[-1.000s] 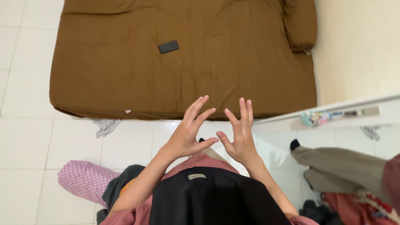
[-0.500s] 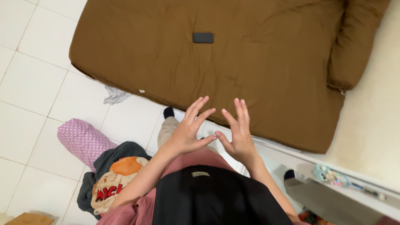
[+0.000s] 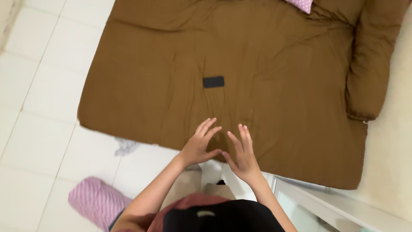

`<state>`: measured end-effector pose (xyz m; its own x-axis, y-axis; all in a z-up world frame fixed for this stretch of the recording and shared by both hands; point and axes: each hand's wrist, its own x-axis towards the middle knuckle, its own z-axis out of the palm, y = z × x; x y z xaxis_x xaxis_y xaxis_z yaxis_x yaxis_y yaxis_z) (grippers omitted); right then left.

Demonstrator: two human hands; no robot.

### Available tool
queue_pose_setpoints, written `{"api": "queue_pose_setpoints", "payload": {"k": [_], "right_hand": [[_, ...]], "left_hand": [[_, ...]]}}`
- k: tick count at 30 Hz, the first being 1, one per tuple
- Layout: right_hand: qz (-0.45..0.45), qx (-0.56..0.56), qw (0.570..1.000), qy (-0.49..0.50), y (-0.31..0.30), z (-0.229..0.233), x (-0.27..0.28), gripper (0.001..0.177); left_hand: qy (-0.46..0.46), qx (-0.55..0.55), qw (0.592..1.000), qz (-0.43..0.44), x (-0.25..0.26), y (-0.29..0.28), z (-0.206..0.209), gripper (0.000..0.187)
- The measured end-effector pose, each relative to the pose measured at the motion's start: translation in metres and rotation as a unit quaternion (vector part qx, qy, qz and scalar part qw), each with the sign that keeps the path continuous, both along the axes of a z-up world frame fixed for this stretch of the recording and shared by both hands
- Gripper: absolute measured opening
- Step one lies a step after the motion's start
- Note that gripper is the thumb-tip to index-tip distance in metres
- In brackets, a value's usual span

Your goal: The person tidies a bed by removing and relocating several items, including a bolster pillow, clothes, a blanket, a yellow toy, a phone, and a tablet. They place the items on the floor or into a wardrobe, then smooth the brown bedsheet and arrange the remaining pillows.

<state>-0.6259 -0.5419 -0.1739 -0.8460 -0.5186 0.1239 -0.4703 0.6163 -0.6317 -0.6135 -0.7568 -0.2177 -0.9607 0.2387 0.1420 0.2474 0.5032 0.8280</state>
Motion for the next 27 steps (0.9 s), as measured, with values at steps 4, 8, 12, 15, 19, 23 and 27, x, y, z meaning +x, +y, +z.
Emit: {"api": "queue_pose_setpoints", "payload": {"k": [4,8,12,15,19,23,27], "right_hand": [[0.004,0.001,1.0,0.004,-0.027,-0.055,-0.072,0.069],[0.008,0.024,0.999,-0.024,-0.042,-0.145,-0.144,0.071],[0.025,0.064,0.998,-0.009,-0.047,-0.255,-0.213,0.076],[0.028,0.127,0.991,-0.033,-0.048,-0.342,-0.257,0.078],[0.045,0.193,0.98,-0.035,-0.048,-0.452,-0.31,0.085],[0.071,0.276,0.957,-0.06,-0.066,-0.521,-0.36,0.094],[0.045,0.361,0.922,-0.132,-0.089,-0.561,-0.405,0.111]], "left_hand": [[0.025,-0.009,0.999,0.026,-0.065,-0.031,-0.068,0.075],[-0.101,-0.041,0.991,0.074,-0.115,-0.045,-0.155,0.074],[-0.14,-0.056,0.984,0.096,-0.153,-0.053,-0.244,0.076],[-0.119,-0.069,0.984,0.11,-0.181,-0.052,-0.307,0.076],[-0.104,-0.069,0.984,0.124,-0.207,-0.046,-0.381,0.076],[-0.078,-0.048,0.986,0.136,-0.221,-0.049,-0.423,0.072],[-0.093,-0.049,0.985,0.135,-0.222,-0.054,-0.446,0.069]]}}
